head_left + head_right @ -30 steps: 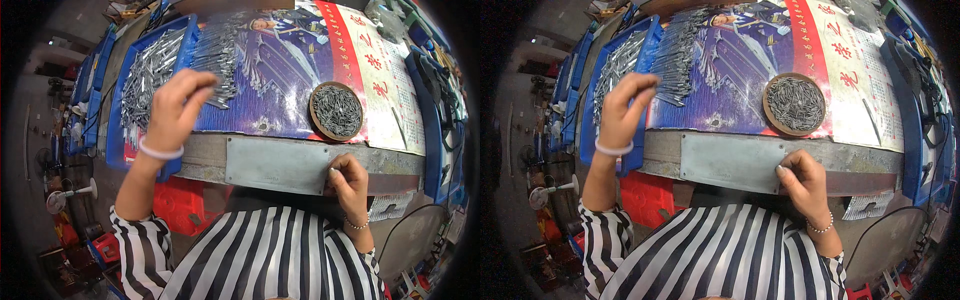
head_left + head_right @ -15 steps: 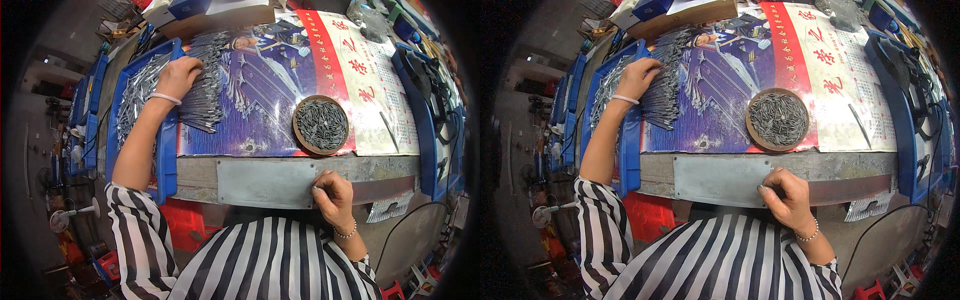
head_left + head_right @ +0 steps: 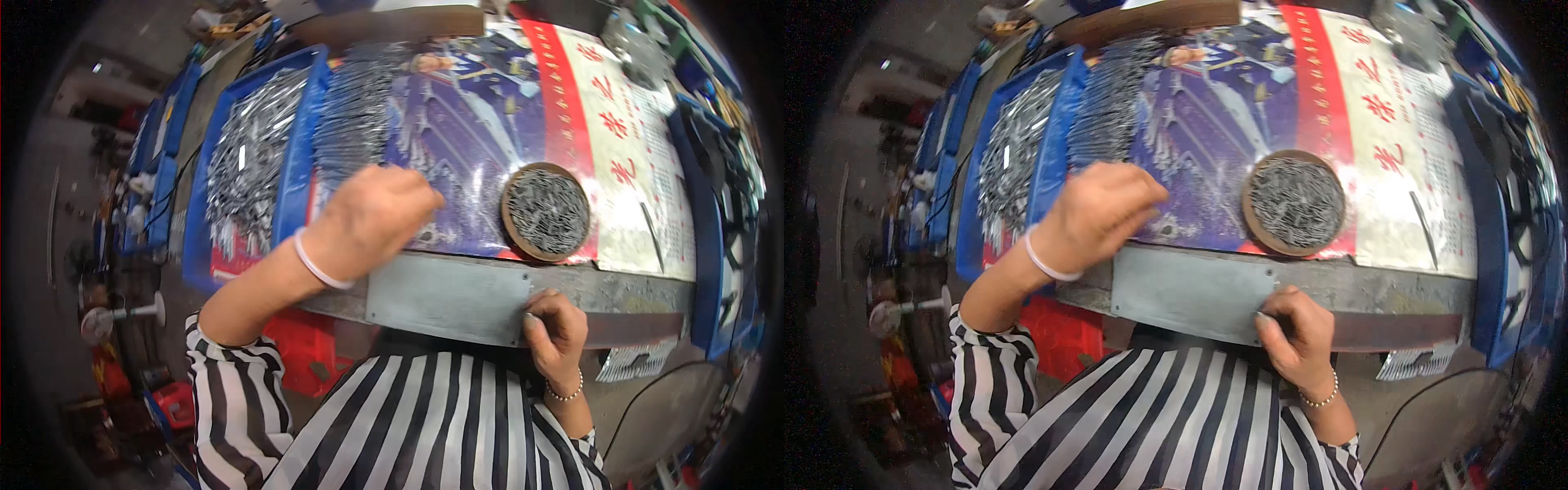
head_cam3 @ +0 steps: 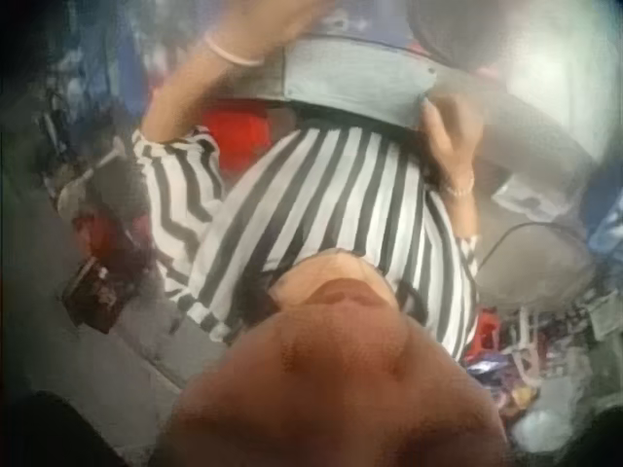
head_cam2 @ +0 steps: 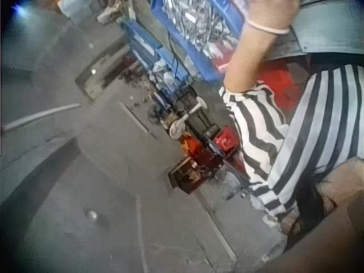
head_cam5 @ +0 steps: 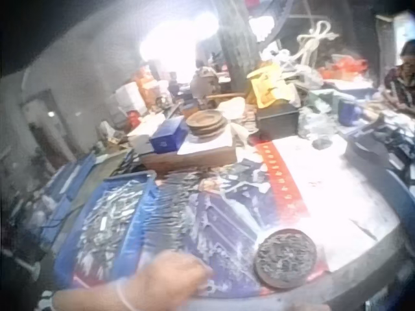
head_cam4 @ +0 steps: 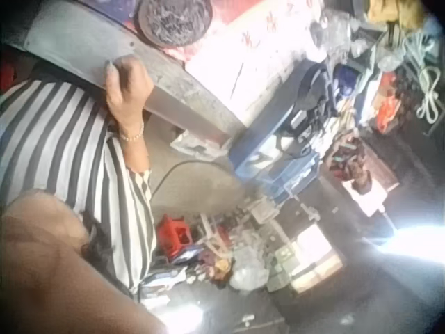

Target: The person assembles small metal components by picking up metal strips from a tray, taking pins from a bowl, and joining them together by hand before arranging the assembled pieces on the table.

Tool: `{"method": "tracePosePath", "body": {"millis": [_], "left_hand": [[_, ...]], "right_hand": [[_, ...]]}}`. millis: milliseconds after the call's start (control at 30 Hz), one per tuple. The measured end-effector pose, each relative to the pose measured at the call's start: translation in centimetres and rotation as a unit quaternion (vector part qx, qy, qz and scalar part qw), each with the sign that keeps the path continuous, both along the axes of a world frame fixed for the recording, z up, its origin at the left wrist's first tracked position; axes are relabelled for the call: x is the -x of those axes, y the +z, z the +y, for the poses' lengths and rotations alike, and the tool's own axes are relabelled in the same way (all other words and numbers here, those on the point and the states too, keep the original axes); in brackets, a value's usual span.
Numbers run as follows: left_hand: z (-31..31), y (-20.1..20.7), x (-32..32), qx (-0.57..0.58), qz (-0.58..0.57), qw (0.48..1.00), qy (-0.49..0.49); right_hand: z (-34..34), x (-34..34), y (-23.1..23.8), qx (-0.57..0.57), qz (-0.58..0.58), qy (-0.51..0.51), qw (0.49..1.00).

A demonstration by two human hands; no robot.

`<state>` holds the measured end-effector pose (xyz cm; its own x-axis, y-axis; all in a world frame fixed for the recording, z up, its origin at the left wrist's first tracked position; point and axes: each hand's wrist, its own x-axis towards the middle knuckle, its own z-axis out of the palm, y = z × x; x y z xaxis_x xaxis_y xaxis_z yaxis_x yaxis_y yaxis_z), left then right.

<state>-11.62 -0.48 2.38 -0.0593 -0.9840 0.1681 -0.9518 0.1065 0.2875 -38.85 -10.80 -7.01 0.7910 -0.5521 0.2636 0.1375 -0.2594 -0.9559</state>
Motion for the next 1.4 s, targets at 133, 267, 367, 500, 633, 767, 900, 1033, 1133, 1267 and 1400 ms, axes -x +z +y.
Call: {"method": "tracePosePath", "body": {"millis": [133,267,367,500,633,767,900,1033,1133,1267,1400], "left_hand": [[4.1,0.4,1.8,-0.023,0.033,0.999,0.028],[10.3,1.7,-0.4,0.017,0.064,0.985,0.157],[14.6,2.8,-2.7,0.016,0.091,0.949,0.301],[19.9,2.5,-6.2,-0.012,0.122,0.899,0.42],[22.1,1.2,-7.8,-0.109,0.159,0.858,0.475],[22.5,-0.7,-8.8,-0.163,0.188,0.855,0.456],[22.0,-0.8,-9.1,-0.2,0.175,0.871,0.413],[22.0,-1.6,-9.3,-0.203,0.156,0.898,0.358],[21.1,-1.3,-9.1,-0.221,0.165,0.89,0.363],[20.3,-1.7,-9.5,-0.297,0.156,0.884,0.325],[20.3,-2.5,-9.5,-0.289,0.119,0.906,0.286]], "right_hand": [[0.2,0.5,-0.3,0.011,-0.01,-0.03,0.999],[0.2,0.3,-0.3,0.056,0.007,-0.022,0.998],[0.5,0.3,-0.1,0.045,0.036,-0.037,0.998],[0.5,0.5,-0.4,0.034,0.042,-0.06,0.997],[0.9,0.3,-0.4,0.022,0.071,-0.075,0.994],[1.2,0.3,-0.7,0.035,0.068,-0.082,0.994],[1.5,0.3,-0.6,0.045,0.078,-0.087,0.992],[1.7,-0.1,-0.5,0.102,0.091,-0.093,0.986],[1.6,0.0,-0.7,0.138,0.101,-0.099,0.98],[1.9,-0.2,-0.6,0.154,0.105,-0.115,0.976],[2.0,-0.3,-0.5,0.151,0.121,-0.113,0.975]]}}
